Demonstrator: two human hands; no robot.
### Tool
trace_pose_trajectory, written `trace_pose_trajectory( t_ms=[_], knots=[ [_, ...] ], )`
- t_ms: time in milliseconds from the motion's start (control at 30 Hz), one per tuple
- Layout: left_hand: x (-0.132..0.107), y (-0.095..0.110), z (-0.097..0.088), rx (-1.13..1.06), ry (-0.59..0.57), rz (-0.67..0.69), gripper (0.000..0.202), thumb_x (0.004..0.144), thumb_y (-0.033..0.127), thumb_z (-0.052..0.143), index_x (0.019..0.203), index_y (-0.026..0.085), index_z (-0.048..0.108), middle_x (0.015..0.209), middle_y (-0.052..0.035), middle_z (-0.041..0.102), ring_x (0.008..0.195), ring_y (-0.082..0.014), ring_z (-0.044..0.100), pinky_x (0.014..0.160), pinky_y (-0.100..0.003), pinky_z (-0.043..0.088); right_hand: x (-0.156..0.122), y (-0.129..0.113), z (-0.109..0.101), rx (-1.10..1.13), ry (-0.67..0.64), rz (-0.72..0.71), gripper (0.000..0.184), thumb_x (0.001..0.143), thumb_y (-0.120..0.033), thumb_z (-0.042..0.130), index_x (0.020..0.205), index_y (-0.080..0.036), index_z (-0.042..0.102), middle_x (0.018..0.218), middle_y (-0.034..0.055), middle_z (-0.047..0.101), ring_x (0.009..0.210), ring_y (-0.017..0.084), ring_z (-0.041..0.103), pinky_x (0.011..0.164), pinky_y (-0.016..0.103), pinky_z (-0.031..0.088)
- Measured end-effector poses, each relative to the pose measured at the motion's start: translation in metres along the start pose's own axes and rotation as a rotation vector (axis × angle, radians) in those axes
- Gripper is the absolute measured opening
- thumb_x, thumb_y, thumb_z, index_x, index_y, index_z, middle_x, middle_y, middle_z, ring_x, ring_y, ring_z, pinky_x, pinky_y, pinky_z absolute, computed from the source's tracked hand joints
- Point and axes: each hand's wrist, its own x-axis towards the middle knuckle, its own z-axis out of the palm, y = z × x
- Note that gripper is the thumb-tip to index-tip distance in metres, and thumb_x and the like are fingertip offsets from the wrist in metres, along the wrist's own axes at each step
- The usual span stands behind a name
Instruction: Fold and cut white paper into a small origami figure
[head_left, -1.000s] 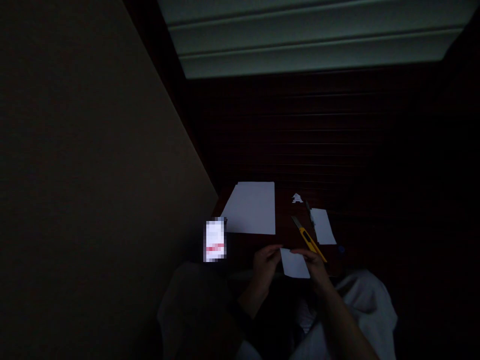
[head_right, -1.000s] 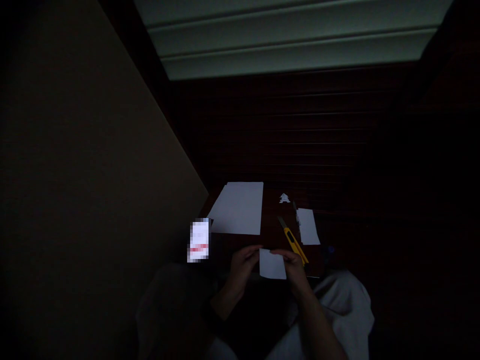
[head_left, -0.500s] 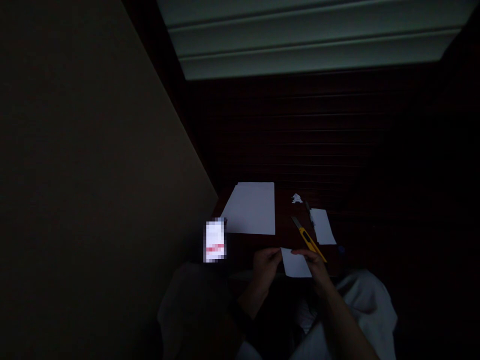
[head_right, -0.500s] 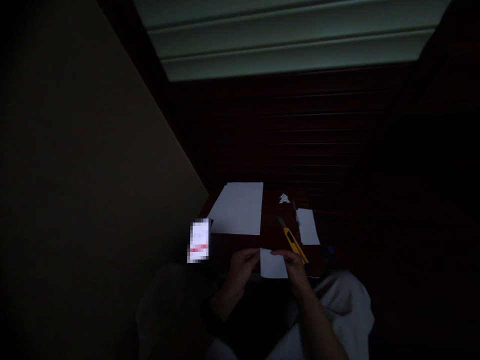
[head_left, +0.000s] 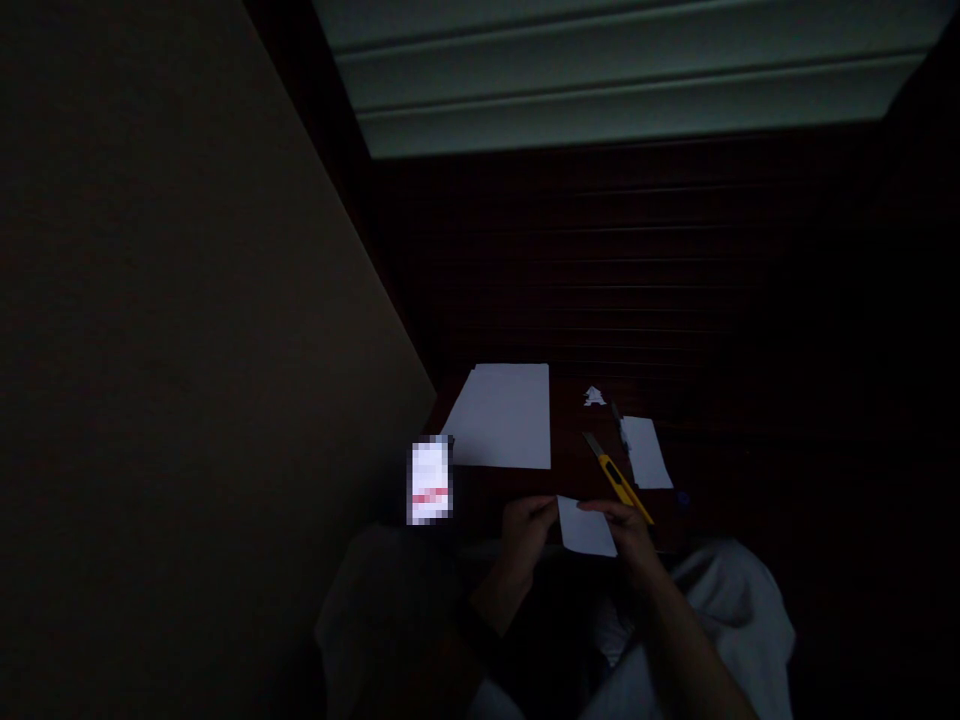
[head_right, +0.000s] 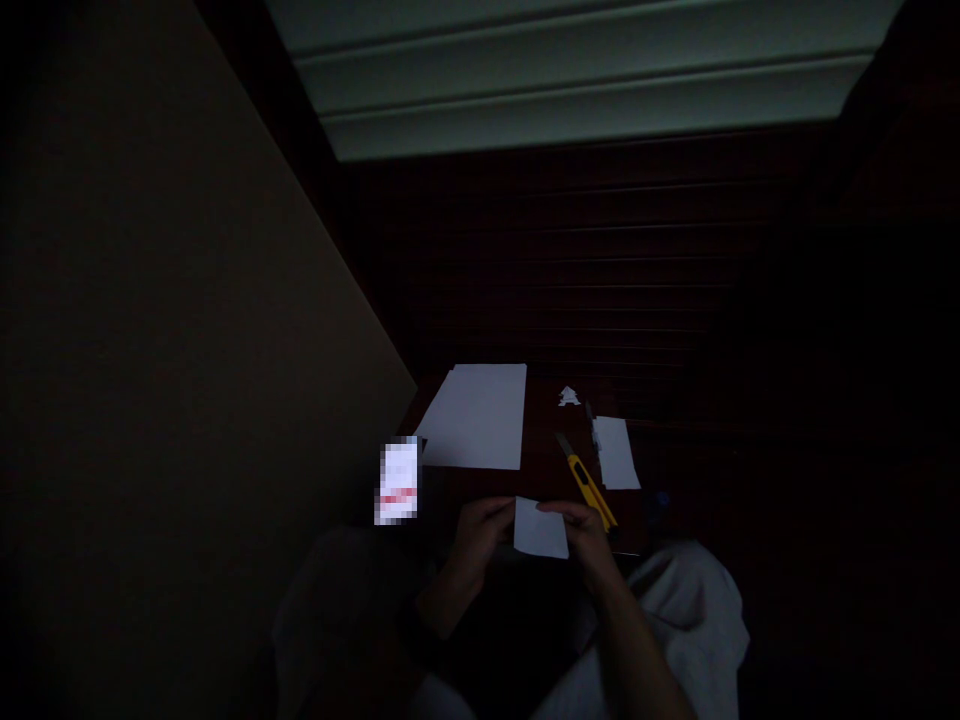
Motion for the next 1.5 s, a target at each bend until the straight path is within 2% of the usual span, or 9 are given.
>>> trace_pose_trajectory(
  t_ms=[400,567,867,967,1067,1233,1333,1400,1500],
  knots=[
    [0.011,0.001,-0.007,0.017,-0.051,-0.117,0.033,0.073,0.039,0.063,0.094,0.015,0.068,0.079,-0.0079,0.068,0.071,-0.0204,0.064,0.056,-0.029,0.051,0.002,-0.004,-0.002,0.007,0.021,0.059,0.022,0.054,-0.025,0.073,0.075,-0.017,0.076,0.064,0.0066,0.071,0.054,0.021,0.063,0.05,0.028,0.045],
    [0.02,-0.005,-0.013,0.141,-0.056,-0.226,0.044,0.068,0.054,0.064,0.07,0.011,0.067,0.058,-0.0038,0.06,0.047,-0.0129,0.054,0.042,-0.022,0.038,0.001,-0.006,0.0,-0.011,0.001,0.064,0.018,0.053,-0.023,0.072,0.07,-0.017,0.076,0.061,0.0054,0.071,0.05,0.018,0.061,0.049,0.027,0.044],
    [0.024,-0.015,-0.015,0.137,-0.049,-0.222,0.032,0.064,0.037,0.071,0.05,0.01,0.061,0.041,0.0003,0.051,0.036,-0.0076,0.045,0.036,-0.018,0.026,0.001,-0.002,0.001,-0.021,-0.063,-0.003,0.021,0.061,-0.021,0.064,0.079,-0.016,0.073,0.051,0.0003,0.063,0.044,0.013,0.053,0.045,0.022,0.038],
    [0.026,-0.017,-0.013,0.079,0.021,-0.245,0.026,0.065,0.033,0.069,0.055,0.01,0.062,0.043,-0.0008,0.054,0.037,-0.0091,0.05,0.035,-0.018,0.026,-0.001,-0.003,0.005,-0.023,-0.094,-0.07,0.034,0.067,-0.024,0.063,0.101,-0.018,0.065,0.054,-0.0021,0.06,0.047,0.013,0.054,0.048,0.022,0.04],
    [0.03,-0.019,-0.013,-0.006,0.106,-0.282,0.02,0.065,0.029,0.067,0.06,0.01,0.063,0.047,-0.0026,0.057,0.042,-0.0108,0.055,0.036,-0.017,0.028,-0.004,-0.004,0.011,-0.074,-0.011,-0.178,0.044,0.073,-0.033,0.063,0.115,-0.023,0.053,0.076,-0.0003,0.063,0.055,0.014,0.056,0.052,0.025,0.045],
    [0.032,-0.015,-0.013,-0.146,0.213,-0.309,0.016,0.063,0.025,0.065,0.066,0.009,0.063,0.063,-0.008,0.065,0.054,-0.0138,0.063,0.042,-0.017,0.038,-0.013,0.0,0.025,-0.496,0.344,-0.581,0.025,0.072,-0.035,0.069,0.09,-0.021,0.059,0.088,0.0043,0.058,0.079,0.019,0.055,0.075,0.034,0.046],
    [0.026,-0.009,-0.011,-0.184,0.257,-0.286,0.018,0.062,0.027,0.067,0.064,0.011,0.062,0.061,-0.0055,0.064,0.051,-0.0118,0.061,0.044,-0.018,0.039,-0.019,0.003,0.032,-0.617,0.32,-0.692,0.018,0.075,-0.036,0.066,0.081,-0.02,0.063,0.09,0.0068,0.059,0.088,0.022,0.055,0.08,0.037,0.044],
    [0.021,-0.006,-0.008,-0.198,0.282,-0.249,0.02,0.062,0.031,0.068,0.064,0.012,0.062,0.059,-0.003,0.062,0.048,-0.0104,0.058,0.043,-0.018,0.039,-0.021,0.006,0.035,-0.57,0.225,-0.573,0.022,0.079,-0.04,0.062,0.073,-0.019,0.063,0.077,0.0049,0.059,0.075,0.02,0.057,0.069,0.032,0.047],
    [0.013,-0.005,-0.001,-0.156,0.312,-0.158,0.028,0.063,0.039,0.068,0.06,0.013,0.06,0.052,-0.0007,0.058,0.043,-0.0099,0.053,0.041,-0.019,0.037,-0.022,0.008,0.038,-0.32,-0.019,-0.194,0.036,0.083,-0.049,0.052,0.071,-0.016,0.062,0.057,0.0008,0.055,0.045,0.012,0.049,0.039,0.022,0.038]
  ],
)
